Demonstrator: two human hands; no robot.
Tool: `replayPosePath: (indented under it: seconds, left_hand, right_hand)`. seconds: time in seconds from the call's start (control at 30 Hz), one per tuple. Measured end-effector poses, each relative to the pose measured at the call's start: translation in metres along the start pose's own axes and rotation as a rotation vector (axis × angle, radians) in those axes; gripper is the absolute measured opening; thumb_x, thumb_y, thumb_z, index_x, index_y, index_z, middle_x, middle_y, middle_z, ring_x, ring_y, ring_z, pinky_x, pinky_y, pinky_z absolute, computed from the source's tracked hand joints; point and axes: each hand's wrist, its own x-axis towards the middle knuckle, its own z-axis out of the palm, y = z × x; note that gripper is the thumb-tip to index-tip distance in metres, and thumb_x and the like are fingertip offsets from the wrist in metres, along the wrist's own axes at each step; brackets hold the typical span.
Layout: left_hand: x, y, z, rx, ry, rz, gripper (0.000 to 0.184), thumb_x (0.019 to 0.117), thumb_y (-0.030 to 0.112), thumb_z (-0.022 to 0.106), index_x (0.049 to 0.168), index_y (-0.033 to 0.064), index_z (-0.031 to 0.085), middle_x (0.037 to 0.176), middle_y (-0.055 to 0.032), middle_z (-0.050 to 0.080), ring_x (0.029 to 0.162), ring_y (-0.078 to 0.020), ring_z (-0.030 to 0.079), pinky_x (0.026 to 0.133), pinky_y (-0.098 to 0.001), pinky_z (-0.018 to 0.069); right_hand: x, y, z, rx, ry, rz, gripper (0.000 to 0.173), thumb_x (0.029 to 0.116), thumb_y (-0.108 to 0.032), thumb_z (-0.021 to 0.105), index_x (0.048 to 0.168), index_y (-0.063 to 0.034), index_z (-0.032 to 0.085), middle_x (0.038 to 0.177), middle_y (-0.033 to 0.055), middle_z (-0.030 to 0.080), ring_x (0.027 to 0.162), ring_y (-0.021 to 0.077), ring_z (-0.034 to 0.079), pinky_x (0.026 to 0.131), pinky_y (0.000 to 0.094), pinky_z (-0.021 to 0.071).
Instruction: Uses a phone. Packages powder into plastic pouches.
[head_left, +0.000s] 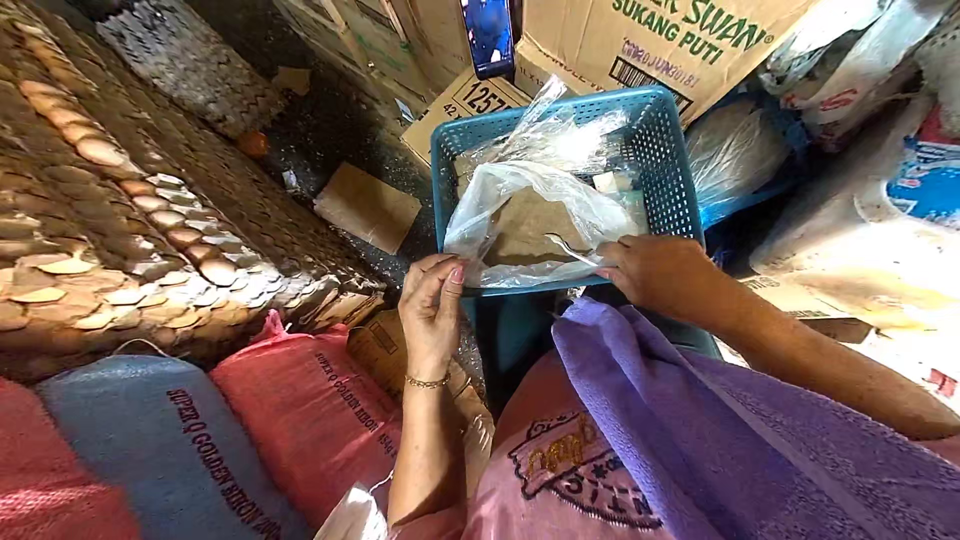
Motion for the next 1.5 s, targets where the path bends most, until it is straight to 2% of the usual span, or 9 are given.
replayPosePath:
  seconds: [0.3,0.43,0.67,0.8,0.97,1.07,1.13,1.27,1.5]
  left_hand:
    - [0.003,0.001,0.003,0.046,-0.016,0.028,0.021,0.1043,0.017,0.058,0.11,0.0038,0.074,0.113,-0.0057,0.069,0.11,-0.0105,0.063,0.099,-0.0286,0.0505]
    - [0.002,-0.002,-0.001,0.104,-0.01,0.04,0.021,0.1042,0.018,0.059,0.111,0.0054,0.074,0.111,-0.0045,0.07,0.109,-0.0106,0.063,0.1,-0.0303,0.0494]
    - [0.003,-0.003,-0.004,0.133,0.02,0.029,0.022,0.1041,0.019,0.059,0.11,0.0051,0.075,0.115,-0.0062,0.069,0.113,-0.0112,0.062,0.1,-0.0287,0.0489]
    - [0.008,-0.001,-0.004,0.167,-0.048,-0.003,0.023,0.1046,0.021,0.058,0.11,0.0072,0.076,0.128,-0.0062,0.068,0.124,-0.0147,0.059,0.107,-0.0336,0.045]
    - [0.025,-0.003,0.001,0.374,-0.177,-0.058,0.029,0.1048,0.031,0.056,0.11,0.0116,0.078,0.141,-0.0084,0.062,0.139,-0.0277,0.048,0.12,-0.0533,0.0267]
    - [0.035,-0.005,0.006,0.505,-0.217,-0.08,0.031,0.1038,0.035,0.057,0.108,0.0118,0.078,0.143,-0.011,0.06,0.144,-0.0375,0.042,0.12,-0.0619,0.0214]
    - [0.04,-0.005,0.011,0.54,-0.233,-0.092,0.031,0.1031,0.035,0.058,0.107,0.0125,0.079,0.14,-0.0101,0.063,0.144,-0.0407,0.04,0.119,-0.0669,0.0175]
    - [0.044,-0.005,0.018,0.554,-0.2,-0.06,0.026,0.1029,0.029,0.059,0.106,0.0115,0.079,0.117,-0.0083,0.074,0.133,-0.0391,0.053,0.118,-0.0685,0.019]
    - [0.028,0.017,0.006,0.435,-0.279,0.06,0.027,0.1042,0.027,0.058,0.101,0.0078,0.077,0.111,-0.0072,0.074,0.127,-0.0316,0.056,0.118,-0.0605,0.0242]
  right_hand:
    - [0.005,-0.005,0.012,-0.014,0.16,-0.089,0.029,0.0946,0.003,0.058,0.121,0.0011,0.069,0.094,0.0264,0.069,0.086,0.0473,0.069,0.068,0.0604,0.054]
    - [0.011,-0.004,0.003,-0.027,0.249,-0.065,0.03,0.0939,0.007,0.057,0.122,0.0024,0.068,0.094,0.0279,0.066,0.077,0.0478,0.069,0.059,0.059,0.0541]
    - [0.039,-0.003,0.014,0.214,0.436,-0.172,0.028,0.107,-0.016,0.049,0.114,0.0006,0.071,0.094,0.0216,0.069,0.077,0.0385,0.071,0.065,0.0527,0.0581]
    - [0.049,-0.009,0.024,0.312,0.454,-0.22,0.031,0.1092,-0.021,0.046,0.11,0.0004,0.068,0.085,0.0175,0.071,0.074,0.0327,0.072,0.067,0.0494,0.0584]
    - [0.056,-0.01,0.025,0.481,0.414,-0.288,0.029,0.1088,-0.017,0.047,0.119,0.0008,0.067,0.09,0.0149,0.073,0.078,0.0247,0.074,0.076,0.0413,0.0612]
    - [0.06,-0.007,0.027,0.436,0.365,-0.313,0.03,0.1076,-0.023,0.05,0.119,-0.0011,0.067,0.092,0.0148,0.072,0.078,0.0262,0.07,0.074,0.0444,0.0586]
    - [0.061,-0.005,0.029,0.382,0.352,-0.312,0.028,0.1059,-0.021,0.053,0.117,-0.002,0.069,0.097,0.0159,0.073,0.084,0.0296,0.072,0.077,0.048,0.0593]
    - [0.06,-0.002,0.023,0.353,0.425,-0.289,0.026,0.1061,-0.016,0.05,0.115,-0.0011,0.069,0.1,0.0175,0.073,0.087,0.0309,0.073,0.077,0.0475,0.0594]
    - [0.063,-0.002,0.013,0.346,0.514,-0.307,0.027,0.107,-0.017,0.049,0.115,0.0005,0.069,0.1,0.0182,0.072,0.085,0.0296,0.072,0.076,0.0432,0.0592]
